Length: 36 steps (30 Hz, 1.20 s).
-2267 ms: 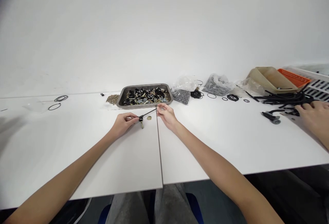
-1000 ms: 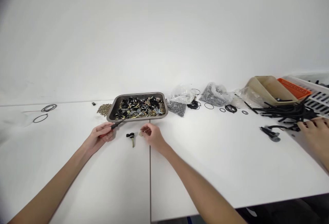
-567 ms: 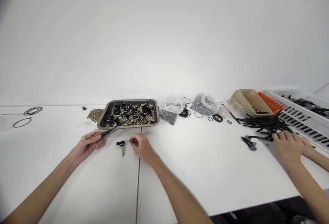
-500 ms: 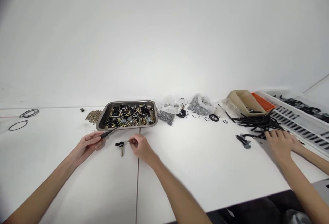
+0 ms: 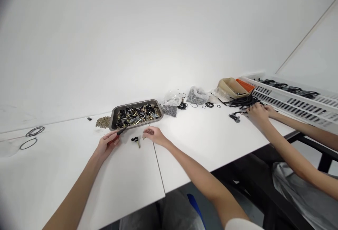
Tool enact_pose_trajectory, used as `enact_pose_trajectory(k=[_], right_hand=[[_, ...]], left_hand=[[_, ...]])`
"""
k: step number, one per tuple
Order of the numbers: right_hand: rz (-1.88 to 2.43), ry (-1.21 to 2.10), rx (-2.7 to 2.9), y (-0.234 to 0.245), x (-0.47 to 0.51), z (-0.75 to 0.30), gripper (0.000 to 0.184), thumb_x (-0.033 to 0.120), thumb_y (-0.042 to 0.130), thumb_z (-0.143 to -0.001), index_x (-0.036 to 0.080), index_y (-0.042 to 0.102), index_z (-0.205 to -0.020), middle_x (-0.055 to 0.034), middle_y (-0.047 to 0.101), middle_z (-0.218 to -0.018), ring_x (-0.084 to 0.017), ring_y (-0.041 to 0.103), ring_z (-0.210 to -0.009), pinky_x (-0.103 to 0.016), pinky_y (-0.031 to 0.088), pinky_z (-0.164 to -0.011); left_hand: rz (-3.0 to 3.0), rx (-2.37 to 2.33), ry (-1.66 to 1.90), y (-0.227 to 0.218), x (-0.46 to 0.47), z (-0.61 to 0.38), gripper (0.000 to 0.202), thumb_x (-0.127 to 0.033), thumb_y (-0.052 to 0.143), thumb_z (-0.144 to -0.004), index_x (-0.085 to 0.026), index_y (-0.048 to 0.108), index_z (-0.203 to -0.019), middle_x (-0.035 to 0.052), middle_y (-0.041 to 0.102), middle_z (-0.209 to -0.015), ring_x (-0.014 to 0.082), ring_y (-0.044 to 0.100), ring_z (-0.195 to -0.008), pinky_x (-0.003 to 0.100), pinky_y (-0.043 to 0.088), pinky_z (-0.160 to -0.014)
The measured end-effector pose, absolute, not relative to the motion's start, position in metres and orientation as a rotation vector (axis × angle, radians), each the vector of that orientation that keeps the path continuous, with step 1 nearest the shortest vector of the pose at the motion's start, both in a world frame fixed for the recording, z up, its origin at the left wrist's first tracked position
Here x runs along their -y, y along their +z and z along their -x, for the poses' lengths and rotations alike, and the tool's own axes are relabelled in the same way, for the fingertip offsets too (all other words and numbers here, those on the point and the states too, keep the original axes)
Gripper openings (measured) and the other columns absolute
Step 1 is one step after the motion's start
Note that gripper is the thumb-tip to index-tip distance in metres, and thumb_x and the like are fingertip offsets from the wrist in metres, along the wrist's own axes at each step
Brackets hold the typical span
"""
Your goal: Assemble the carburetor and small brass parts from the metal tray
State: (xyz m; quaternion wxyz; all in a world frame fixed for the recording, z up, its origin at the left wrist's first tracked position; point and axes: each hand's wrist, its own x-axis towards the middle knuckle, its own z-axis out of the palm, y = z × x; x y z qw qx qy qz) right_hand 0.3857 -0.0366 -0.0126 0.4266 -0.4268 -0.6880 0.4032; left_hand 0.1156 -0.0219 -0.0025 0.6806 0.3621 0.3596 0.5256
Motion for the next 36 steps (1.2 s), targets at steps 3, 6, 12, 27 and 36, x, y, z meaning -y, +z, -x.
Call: enact_pose_trajectory(k=[3,6,12,27,36], right_hand=[[1.079,1.045,1.659,-0.014,0.034,-0.388,0.037,0.047,0.06,-0.086,0.011,0.063,-0.096,-0.0086,0.069,-0.086,-0.015,0.062,-0.075,-0.029,0.049,-0.07],[1.094,1.052,1.618,-0.013,0.034,-0.389,0.038,0.047,0.063,-0.084,0.011,0.064,-0.095,-0.0085,0.068,-0.087,-0.015,0.061,-0.075,-0.029,0.047,-0.07],[1.085,1.097,1.589,-0.003,0.038,-0.386,0.036,0.044,0.062,-0.085,0.009,0.064,-0.096,-0.0092,0.067,-0.088,-0.015,0.06,-0.078,-0.029,0.045,-0.072],[0.36,0.418,2.333,0.01,0.07,-0.343,0.016,0.019,0.049,-0.09,0.017,0.055,-0.075,0.0,0.059,-0.063,-0.012,0.052,-0.065,-0.027,0.043,-0.069],[0.038,0.269,2.296,-0.035,0.066,-0.302,0.045,0.041,0.064,-0.08,0.021,0.035,-0.052,0.0082,0.038,-0.039,-0.008,0.04,-0.038,-0.024,0.026,-0.041]], left_hand=[[-0.815,-0.794,1.19,-0.006,0.02,-0.115,0.033,-0.025,0.082,-0.064,-0.011,0.068,-0.091,0.0073,0.066,-0.072,0.0089,0.048,-0.049,0.025,0.041,-0.049],[-0.788,-0.795,1.216,-0.009,0.018,-0.114,0.034,-0.023,0.083,-0.062,-0.01,0.068,-0.09,0.0069,0.066,-0.071,0.0081,0.048,-0.049,0.025,0.041,-0.05],[-0.741,-0.757,1.235,-0.004,0.018,-0.113,0.033,-0.016,0.081,-0.063,-0.009,0.071,-0.093,0.0077,0.066,-0.075,0.0086,0.05,-0.057,0.025,0.047,-0.058],[-1.406,-0.917,1.555,0.146,-0.018,-0.133,0.022,-0.023,0.081,-0.067,-0.011,0.068,-0.079,0.0017,0.061,-0.058,0.0126,0.057,-0.043,0.024,0.048,-0.042],[-1.796,-0.711,1.362,0.155,-0.079,-0.205,0.012,-0.021,0.074,-0.076,-0.013,0.065,-0.074,0.0062,0.063,-0.083,0.0096,0.057,-0.05,0.024,0.049,-0.04]])
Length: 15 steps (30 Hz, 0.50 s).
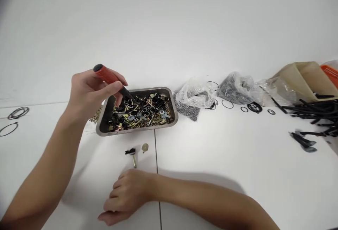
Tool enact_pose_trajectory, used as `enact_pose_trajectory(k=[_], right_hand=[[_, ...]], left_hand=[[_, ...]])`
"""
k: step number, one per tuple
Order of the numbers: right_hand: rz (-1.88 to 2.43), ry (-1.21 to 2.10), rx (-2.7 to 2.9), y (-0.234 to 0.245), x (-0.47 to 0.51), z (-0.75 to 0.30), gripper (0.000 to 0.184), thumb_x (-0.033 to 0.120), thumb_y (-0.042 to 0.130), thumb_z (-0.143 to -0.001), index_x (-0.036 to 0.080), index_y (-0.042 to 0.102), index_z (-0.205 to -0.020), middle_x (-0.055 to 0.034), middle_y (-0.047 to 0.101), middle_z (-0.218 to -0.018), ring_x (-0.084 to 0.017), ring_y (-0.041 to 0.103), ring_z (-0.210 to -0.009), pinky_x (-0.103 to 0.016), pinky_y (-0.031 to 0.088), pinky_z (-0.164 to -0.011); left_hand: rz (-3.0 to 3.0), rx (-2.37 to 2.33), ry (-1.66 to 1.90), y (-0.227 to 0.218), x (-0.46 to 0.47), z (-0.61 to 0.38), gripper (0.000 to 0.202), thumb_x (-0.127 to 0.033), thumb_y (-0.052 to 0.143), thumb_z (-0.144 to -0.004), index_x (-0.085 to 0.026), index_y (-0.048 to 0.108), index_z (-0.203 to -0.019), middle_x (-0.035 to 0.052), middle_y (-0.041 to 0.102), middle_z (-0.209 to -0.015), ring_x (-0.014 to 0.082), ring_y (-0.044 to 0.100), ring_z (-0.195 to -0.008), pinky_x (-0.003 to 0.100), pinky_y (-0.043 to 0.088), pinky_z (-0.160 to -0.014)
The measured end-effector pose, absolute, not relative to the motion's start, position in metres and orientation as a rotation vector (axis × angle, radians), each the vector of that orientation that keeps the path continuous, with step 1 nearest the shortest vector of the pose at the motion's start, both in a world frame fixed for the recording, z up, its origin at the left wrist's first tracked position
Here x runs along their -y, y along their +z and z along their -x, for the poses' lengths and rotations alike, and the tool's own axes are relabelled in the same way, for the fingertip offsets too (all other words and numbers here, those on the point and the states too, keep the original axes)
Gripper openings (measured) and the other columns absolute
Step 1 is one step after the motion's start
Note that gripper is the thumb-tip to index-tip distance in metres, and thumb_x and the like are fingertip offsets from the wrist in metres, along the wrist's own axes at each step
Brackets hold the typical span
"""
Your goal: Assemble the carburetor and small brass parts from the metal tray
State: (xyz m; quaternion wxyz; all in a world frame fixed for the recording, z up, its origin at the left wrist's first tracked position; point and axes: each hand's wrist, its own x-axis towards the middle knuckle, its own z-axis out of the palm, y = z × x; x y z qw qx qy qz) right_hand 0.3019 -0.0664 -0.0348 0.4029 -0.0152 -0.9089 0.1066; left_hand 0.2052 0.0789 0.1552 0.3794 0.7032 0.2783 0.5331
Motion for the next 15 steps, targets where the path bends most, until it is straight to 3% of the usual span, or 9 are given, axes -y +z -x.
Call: enact_pose_trajectory(k=[4,7,9,11,15], right_hand=[[0.13,0.305,2.168,-0.021,0.066,-0.305,0.049,0.04,0.062,-0.084,0.02,0.032,-0.05,0.0081,0.039,-0.038,-0.007,0.038,-0.036,-0.023,0.026,-0.039],[0.341,0.295,2.211,0.017,0.043,-0.331,0.042,0.039,0.053,-0.091,0.02,0.044,-0.054,0.0056,0.045,-0.041,-0.01,0.042,-0.04,-0.026,0.029,-0.042],[0.627,0.498,2.304,0.048,0.013,-0.361,0.026,0.029,0.049,-0.093,0.018,0.058,-0.071,0.004,0.059,-0.057,-0.01,0.052,-0.051,-0.025,0.037,-0.05],[0.935,0.671,2.326,0.071,-0.022,-0.394,0.02,0.024,0.048,-0.096,0.017,0.061,-0.083,0.0028,0.063,-0.069,-0.008,0.056,-0.058,-0.022,0.04,-0.054],[1.373,0.522,2.378,0.077,-0.068,-0.437,0.018,0.031,0.052,-0.096,0.018,0.064,-0.091,-0.002,0.063,-0.086,-0.015,0.061,-0.079,-0.028,0.047,-0.068]], left_hand=[[-1.715,-0.788,1.302,0.133,-0.096,-0.217,0.016,-0.02,0.074,-0.077,-0.013,0.06,-0.072,0.0052,0.062,-0.081,0.009,0.057,-0.053,0.021,0.046,-0.04],[-1.649,-0.846,1.263,0.12,-0.103,-0.216,0.018,-0.021,0.076,-0.075,-0.013,0.06,-0.071,0.0061,0.064,-0.08,0.0101,0.057,-0.055,0.022,0.045,-0.043],[-1.615,-0.88,1.244,0.114,-0.105,-0.213,0.019,-0.022,0.077,-0.075,-0.013,0.061,-0.073,0.0075,0.064,-0.081,0.0129,0.059,-0.059,0.024,0.046,-0.045],[-1.606,-0.902,1.21,0.108,-0.107,-0.211,0.019,-0.025,0.076,-0.076,-0.012,0.061,-0.074,0.0079,0.065,-0.081,0.0137,0.059,-0.062,0.026,0.046,-0.048],[-1.619,-0.905,1.134,0.096,-0.109,-0.215,0.022,-0.028,0.076,-0.076,-0.012,0.061,-0.077,0.0057,0.062,-0.077,0.0119,0.058,-0.06,0.025,0.047,-0.051]])
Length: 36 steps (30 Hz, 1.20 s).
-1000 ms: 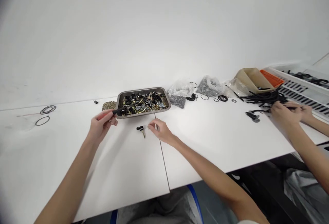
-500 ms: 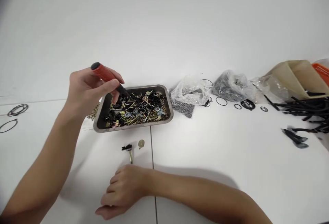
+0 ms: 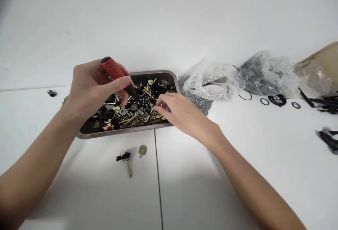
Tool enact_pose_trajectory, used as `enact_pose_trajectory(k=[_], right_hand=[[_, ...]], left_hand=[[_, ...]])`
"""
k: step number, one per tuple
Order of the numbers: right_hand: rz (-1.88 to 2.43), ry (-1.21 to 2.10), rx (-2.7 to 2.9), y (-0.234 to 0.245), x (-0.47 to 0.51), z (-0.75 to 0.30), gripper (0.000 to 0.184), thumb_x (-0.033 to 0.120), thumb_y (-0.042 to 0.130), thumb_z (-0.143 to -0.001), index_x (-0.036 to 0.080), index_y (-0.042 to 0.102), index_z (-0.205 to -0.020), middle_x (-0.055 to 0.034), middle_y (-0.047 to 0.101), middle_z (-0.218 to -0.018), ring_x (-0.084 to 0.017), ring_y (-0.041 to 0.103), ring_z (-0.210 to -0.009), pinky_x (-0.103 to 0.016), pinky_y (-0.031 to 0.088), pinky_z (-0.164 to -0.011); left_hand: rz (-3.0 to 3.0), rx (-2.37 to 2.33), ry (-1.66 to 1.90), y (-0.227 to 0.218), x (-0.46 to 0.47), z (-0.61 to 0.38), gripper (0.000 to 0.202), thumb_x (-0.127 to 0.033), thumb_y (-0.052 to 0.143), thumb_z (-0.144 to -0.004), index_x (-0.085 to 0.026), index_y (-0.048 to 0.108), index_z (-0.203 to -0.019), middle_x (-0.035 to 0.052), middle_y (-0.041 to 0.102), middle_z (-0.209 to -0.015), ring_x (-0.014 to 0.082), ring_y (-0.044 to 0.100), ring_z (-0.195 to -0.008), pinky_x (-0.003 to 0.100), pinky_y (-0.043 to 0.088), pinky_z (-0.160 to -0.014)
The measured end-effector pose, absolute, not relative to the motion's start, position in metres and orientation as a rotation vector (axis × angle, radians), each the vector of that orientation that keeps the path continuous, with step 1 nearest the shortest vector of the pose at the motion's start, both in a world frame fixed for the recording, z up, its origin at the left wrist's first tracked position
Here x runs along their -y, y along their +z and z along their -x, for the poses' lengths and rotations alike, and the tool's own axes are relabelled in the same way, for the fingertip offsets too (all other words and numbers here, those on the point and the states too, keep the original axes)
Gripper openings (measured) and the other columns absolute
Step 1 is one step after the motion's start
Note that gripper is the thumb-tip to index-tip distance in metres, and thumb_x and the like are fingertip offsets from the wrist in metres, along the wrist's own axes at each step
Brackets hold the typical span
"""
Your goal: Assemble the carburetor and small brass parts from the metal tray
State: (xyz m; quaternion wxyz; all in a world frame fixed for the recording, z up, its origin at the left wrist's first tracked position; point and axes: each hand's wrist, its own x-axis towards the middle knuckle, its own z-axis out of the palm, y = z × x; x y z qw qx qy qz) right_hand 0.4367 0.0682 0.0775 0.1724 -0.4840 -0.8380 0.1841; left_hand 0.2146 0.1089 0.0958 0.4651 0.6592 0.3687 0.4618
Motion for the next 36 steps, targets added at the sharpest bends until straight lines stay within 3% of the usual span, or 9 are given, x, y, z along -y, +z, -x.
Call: enact_pose_trajectory(k=[4,10,15,19,26,36], right_hand=[[1.38,0.473,2.489,0.054,-0.074,-0.444,0.011,0.024,0.055,-0.094,0.02,0.064,-0.097,-0.0034,0.06,-0.097,-0.018,0.06,-0.091,-0.033,0.05,-0.079],[1.311,0.311,2.606,0.037,-0.074,-0.444,0.02,0.029,0.049,-0.097,0.02,0.065,-0.105,-0.008,0.056,-0.102,-0.023,0.057,-0.098,-0.041,0.05,-0.084],[1.364,0.295,2.599,0.037,-0.075,-0.443,0.015,0.022,0.05,-0.095,0.019,0.064,-0.101,-0.0077,0.058,-0.099,-0.024,0.056,-0.096,-0.041,0.05,-0.081],[1.381,0.27,2.565,0.033,-0.076,-0.442,0.018,0.016,0.048,-0.093,0.02,0.06,-0.106,-0.0073,0.058,-0.1,-0.024,0.057,-0.097,-0.041,0.05,-0.081],[1.417,0.257,2.528,0.033,-0.077,-0.438,0.017,0.013,0.047,-0.09,0.019,0.061,-0.099,-0.0068,0.061,-0.096,-0.024,0.058,-0.094,-0.041,0.048,-0.081],[1.54,0.264,2.497,0.038,-0.076,-0.431,0.019,0.012,0.046,-0.088,0.019,0.062,-0.094,-0.0057,0.065,-0.096,-0.023,0.058,-0.093,-0.035,0.044,-0.08]], left_hand=[[-1.634,-0.914,1.103,0.087,-0.108,-0.22,0.024,-0.027,0.079,-0.073,-0.011,0.062,-0.077,0.005,0.06,-0.074,0.0136,0.059,-0.059,0.026,0.047,-0.051],[-1.646,-0.947,1.085,0.089,-0.105,-0.22,0.023,-0.022,0.081,-0.07,-0.011,0.062,-0.076,0.0039,0.057,-0.068,0.0156,0.059,-0.062,0.027,0.048,-0.056],[-1.751,-1.027,1.104,0.097,-0.103,-0.224,0.02,-0.018,0.077,-0.074,-0.011,0.058,-0.07,0.003,0.056,-0.067,0.0114,0.054,-0.056,0.025,0.044,-0.053],[-1.874,-1.077,1.112,0.102,-0.099,-0.225,0.019,-0.016,0.076,-0.073,-0.013,0.058,-0.069,0.0019,0.054,-0.063,0.012,0.053,-0.06,0.025,0.044,-0.055],[-1.907,-1.096,1.112,0.105,-0.096,-0.223,0.018,-0.015,0.077,-0.071,-0.014,0.059,-0.072,0.0013,0.053,-0.064,0.014,0.056,-0.063,0.026,0.045,-0.057],[-1.997,-1.026,1.196,0.109,-0.096,-0.221,0.014,-0.014,0.069,-0.075,-0.017,0.057,-0.07,0.0019,0.055,-0.072,0.0099,0.05,-0.061,0.025,0.044,-0.046]])
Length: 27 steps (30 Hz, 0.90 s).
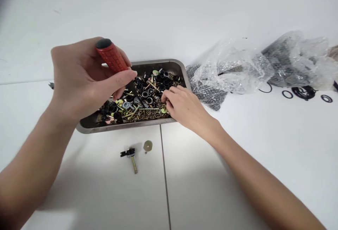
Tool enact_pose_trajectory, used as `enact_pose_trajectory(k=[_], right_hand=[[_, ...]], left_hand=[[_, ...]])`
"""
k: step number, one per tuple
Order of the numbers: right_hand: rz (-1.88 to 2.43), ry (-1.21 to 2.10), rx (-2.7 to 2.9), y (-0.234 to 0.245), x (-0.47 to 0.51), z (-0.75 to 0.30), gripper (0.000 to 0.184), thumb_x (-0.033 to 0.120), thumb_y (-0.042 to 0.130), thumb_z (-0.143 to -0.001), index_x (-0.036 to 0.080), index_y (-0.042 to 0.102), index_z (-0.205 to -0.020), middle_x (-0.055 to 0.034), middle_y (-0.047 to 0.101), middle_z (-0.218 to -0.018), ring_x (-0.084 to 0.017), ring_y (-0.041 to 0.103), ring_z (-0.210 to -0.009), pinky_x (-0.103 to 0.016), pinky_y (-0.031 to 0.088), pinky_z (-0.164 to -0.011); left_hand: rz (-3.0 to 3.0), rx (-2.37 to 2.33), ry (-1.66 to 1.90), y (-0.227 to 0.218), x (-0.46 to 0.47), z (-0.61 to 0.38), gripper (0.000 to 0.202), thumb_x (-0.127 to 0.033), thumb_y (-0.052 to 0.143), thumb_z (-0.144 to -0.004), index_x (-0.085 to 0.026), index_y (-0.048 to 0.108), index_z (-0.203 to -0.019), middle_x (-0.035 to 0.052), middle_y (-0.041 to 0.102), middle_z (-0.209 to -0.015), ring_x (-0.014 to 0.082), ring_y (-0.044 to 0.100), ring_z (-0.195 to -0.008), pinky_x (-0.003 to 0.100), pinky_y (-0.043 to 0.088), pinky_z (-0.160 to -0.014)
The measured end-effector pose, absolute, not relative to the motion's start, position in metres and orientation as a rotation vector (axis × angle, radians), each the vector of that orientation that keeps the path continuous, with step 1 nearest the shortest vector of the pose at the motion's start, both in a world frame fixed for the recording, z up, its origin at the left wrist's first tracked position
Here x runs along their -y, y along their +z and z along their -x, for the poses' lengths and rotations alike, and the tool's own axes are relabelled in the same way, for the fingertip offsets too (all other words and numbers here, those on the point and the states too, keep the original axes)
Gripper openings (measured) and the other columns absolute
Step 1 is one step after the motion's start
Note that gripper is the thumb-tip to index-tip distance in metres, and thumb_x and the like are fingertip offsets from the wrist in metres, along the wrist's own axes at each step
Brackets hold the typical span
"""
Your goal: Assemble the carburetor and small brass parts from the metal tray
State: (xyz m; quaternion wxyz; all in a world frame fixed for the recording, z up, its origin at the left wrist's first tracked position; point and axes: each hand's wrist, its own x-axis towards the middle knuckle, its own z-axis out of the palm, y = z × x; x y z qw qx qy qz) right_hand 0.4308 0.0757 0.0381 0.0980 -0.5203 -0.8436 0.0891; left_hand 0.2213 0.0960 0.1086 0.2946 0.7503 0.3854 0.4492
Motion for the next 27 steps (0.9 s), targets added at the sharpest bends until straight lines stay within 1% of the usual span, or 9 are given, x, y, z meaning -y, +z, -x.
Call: enact_pose_trajectory(k=[7,11,19,23,27], right_hand=[[1.541,0.247,2.489,0.035,-0.076,-0.431,0.018,0.012,0.046,-0.087,0.019,0.062,-0.093,-0.0053,0.065,-0.096,-0.022,0.057,-0.092,-0.034,0.042,-0.08],[1.545,0.25,2.477,0.036,-0.076,-0.43,0.018,0.012,0.047,-0.087,0.019,0.062,-0.092,-0.005,0.065,-0.094,-0.022,0.057,-0.09,-0.034,0.041,-0.079],[1.537,0.225,2.482,0.034,-0.077,-0.43,0.017,0.013,0.047,-0.087,0.019,0.062,-0.091,-0.0045,0.065,-0.092,-0.021,0.056,-0.089,-0.034,0.041,-0.078],[1.535,0.233,2.481,0.034,-0.077,-0.43,0.018,0.012,0.046,-0.087,0.019,0.063,-0.091,-0.0046,0.066,-0.092,-0.021,0.057,-0.09,-0.034,0.041,-0.079],[1.544,0.252,2.47,0.035,-0.077,-0.43,0.019,0.013,0.045,-0.088,0.02,0.063,-0.09,-0.0045,0.066,-0.095,-0.022,0.057,-0.091,-0.035,0.042,-0.08]], left_hand=[[-1.986,-1.021,1.211,0.113,-0.092,-0.222,0.015,-0.014,0.071,-0.073,-0.018,0.057,-0.069,0.0012,0.054,-0.07,0.0103,0.05,-0.055,0.027,0.043,-0.046],[-1.986,-1.004,1.177,0.114,-0.09,-0.223,0.012,-0.014,0.068,-0.075,-0.017,0.057,-0.07,0.0017,0.054,-0.069,0.0105,0.051,-0.056,0.027,0.045,-0.048],[-2.024,-1.129,1.03,0.109,-0.09,-0.224,0.015,-0.026,0.07,-0.076,-0.018,0.057,-0.077,0.0033,0.059,-0.07,0.0138,0.054,-0.061,0.026,0.047,-0.049],[-2.029,-1.099,1.081,0.114,-0.088,-0.222,0.016,-0.025,0.071,-0.076,-0.019,0.056,-0.074,0.0041,0.059,-0.073,0.0144,0.055,-0.063,0.027,0.048,-0.051],[-2.061,-1.037,1.151,0.12,-0.086,-0.219,0.016,-0.022,0.072,-0.075,-0.018,0.056,-0.071,0.0043,0.058,-0.074,0.0138,0.053,-0.062,0.028,0.046,-0.049]])
